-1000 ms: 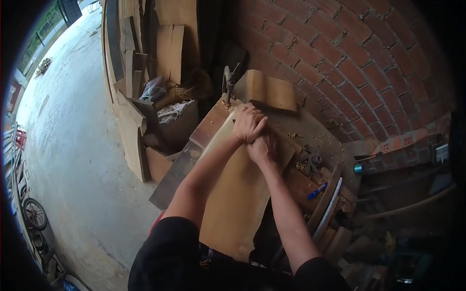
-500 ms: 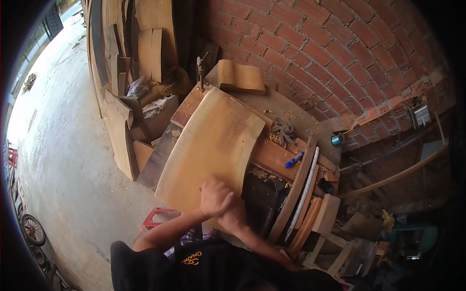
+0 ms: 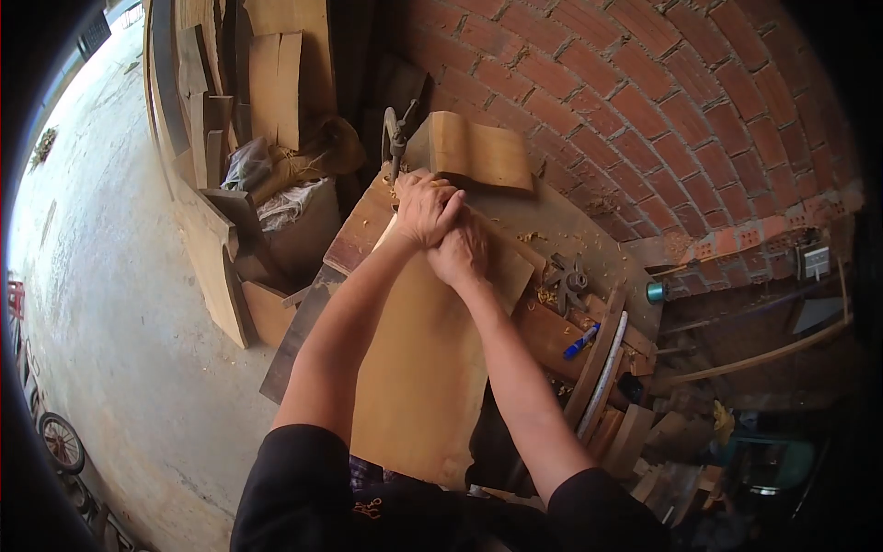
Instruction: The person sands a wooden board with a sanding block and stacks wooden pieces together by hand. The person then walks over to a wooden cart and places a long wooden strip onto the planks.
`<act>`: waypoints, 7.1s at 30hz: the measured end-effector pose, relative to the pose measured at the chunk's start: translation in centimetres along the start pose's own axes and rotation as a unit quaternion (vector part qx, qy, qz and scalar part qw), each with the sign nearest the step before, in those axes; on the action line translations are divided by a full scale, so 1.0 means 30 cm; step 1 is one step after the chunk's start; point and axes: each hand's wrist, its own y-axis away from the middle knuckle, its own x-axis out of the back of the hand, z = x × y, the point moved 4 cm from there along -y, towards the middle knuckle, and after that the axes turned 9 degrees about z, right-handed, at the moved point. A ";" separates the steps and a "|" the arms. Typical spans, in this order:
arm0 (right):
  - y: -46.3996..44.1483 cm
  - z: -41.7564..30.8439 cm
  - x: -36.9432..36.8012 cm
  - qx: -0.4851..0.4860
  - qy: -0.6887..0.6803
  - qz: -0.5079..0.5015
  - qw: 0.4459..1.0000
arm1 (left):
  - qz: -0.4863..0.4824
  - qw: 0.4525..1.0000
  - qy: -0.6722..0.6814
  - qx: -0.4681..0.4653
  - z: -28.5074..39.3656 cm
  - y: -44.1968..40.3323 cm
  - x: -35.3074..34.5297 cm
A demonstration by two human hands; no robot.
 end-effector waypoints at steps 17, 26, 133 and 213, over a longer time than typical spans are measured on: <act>1.123 -0.133 0.474 0.011 -0.134 -0.177 0.975 | -0.031 0.999 -0.032 0.027 0.651 0.877 0.367; 0.942 -0.213 1.894 0.114 -0.553 0.088 0.821 | -0.024 0.992 -0.119 0.017 0.637 0.855 0.332; 1.304 -0.231 0.315 0.185 0.028 -0.113 0.976 | -0.143 0.975 -0.128 0.109 0.819 1.127 0.577; 0.850 0.043 0.327 -0.031 0.077 0.008 0.997 | -0.101 0.993 -0.018 -0.055 0.608 0.592 0.083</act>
